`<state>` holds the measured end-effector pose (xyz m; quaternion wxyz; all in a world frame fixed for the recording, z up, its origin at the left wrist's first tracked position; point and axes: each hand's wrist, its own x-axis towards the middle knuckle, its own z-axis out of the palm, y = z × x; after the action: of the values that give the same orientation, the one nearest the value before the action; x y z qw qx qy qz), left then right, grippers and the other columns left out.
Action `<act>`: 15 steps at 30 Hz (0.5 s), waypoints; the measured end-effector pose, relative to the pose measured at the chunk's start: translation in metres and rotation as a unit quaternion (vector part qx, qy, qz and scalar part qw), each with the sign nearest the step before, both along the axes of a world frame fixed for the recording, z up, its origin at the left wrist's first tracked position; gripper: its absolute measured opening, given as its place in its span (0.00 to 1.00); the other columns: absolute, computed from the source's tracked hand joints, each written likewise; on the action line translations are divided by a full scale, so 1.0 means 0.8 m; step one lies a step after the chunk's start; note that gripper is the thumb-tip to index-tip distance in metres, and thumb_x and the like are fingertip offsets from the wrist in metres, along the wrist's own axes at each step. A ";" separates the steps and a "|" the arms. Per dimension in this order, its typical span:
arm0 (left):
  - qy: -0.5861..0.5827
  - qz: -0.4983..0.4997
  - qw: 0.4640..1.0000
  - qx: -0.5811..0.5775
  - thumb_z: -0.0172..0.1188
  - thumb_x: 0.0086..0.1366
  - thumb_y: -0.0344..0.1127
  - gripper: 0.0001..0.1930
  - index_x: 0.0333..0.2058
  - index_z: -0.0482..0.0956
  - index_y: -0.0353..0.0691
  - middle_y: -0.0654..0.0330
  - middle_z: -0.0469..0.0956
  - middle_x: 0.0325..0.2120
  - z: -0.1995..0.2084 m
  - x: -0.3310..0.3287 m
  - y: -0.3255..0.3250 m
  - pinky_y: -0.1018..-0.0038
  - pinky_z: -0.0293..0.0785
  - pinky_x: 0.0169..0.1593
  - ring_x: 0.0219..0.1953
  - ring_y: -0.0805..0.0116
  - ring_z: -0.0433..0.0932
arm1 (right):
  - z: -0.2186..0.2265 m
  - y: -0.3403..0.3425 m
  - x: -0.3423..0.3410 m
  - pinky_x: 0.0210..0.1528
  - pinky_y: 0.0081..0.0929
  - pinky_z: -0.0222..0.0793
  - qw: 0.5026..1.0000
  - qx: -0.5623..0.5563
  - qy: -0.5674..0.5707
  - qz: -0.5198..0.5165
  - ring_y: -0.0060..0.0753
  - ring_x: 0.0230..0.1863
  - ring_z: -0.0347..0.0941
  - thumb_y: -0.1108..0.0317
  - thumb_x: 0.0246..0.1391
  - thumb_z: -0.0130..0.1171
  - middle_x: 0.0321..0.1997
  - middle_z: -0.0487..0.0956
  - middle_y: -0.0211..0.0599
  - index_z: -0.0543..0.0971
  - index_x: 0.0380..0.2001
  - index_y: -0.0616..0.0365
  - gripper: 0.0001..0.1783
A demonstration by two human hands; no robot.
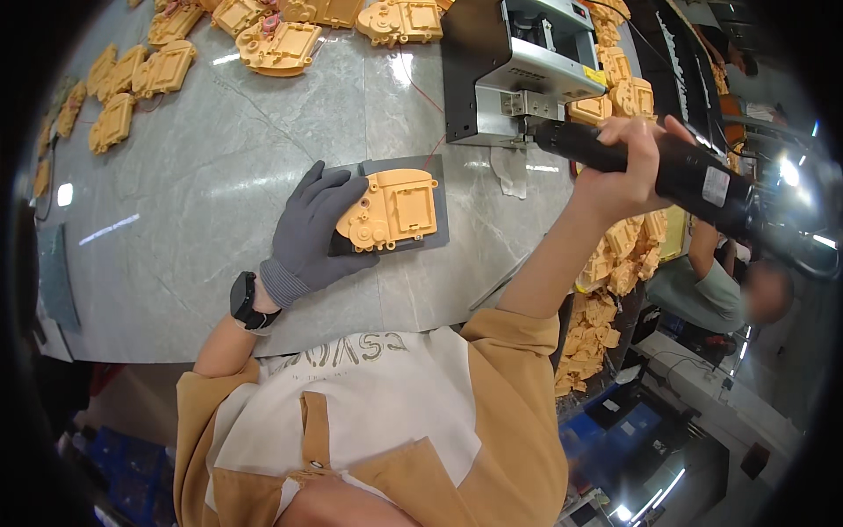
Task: The person uses a handheld rotary tool to drill holes into small yellow plastic components. They pick up each component from a pile on the table, hold it steady with a gloved hand, and drill into specific points before placing the finished piece aside. The process is repeated for multiple units throughout the clip.
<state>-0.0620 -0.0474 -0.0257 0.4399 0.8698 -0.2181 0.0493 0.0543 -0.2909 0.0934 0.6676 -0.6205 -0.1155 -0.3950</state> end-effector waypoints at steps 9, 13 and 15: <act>0.000 0.002 1.000 0.008 0.70 0.36 0.43 0.42 0.52 0.62 0.41 0.54 0.68 0.46 -0.006 -0.004 0.004 0.55 0.51 0.60 0.52 0.55 0.65 | 0.013 0.041 -0.119 0.24 0.32 0.62 0.943 0.011 0.041 0.330 0.29 0.15 0.63 0.76 0.42 0.50 0.17 0.65 0.34 0.60 0.45 0.58 0.23; -0.020 0.026 0.998 -0.053 0.70 0.36 0.44 0.43 0.53 0.60 0.40 0.54 0.68 0.47 -0.004 -0.005 0.004 0.55 0.51 0.60 0.51 0.56 0.66 | 0.005 0.088 -0.121 0.25 0.33 0.64 0.929 0.016 0.018 0.369 0.31 0.16 0.65 0.79 0.41 0.50 0.20 0.66 0.36 0.58 0.44 0.58 0.24; -0.015 0.025 0.999 -0.042 0.69 0.37 0.44 0.43 0.52 0.60 0.35 0.52 0.67 0.47 -0.005 -0.006 0.005 0.56 0.54 0.60 0.51 0.57 0.66 | 0.004 0.101 -0.111 0.25 0.33 0.64 0.938 0.000 0.013 0.347 0.31 0.16 0.66 0.80 0.41 0.50 0.20 0.67 0.37 0.59 0.44 0.58 0.24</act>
<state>-0.0664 -0.0436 -0.0295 0.4710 0.8551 -0.2006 0.0822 -0.0342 -0.2101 0.0963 0.7646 -0.5470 -0.3149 -0.1308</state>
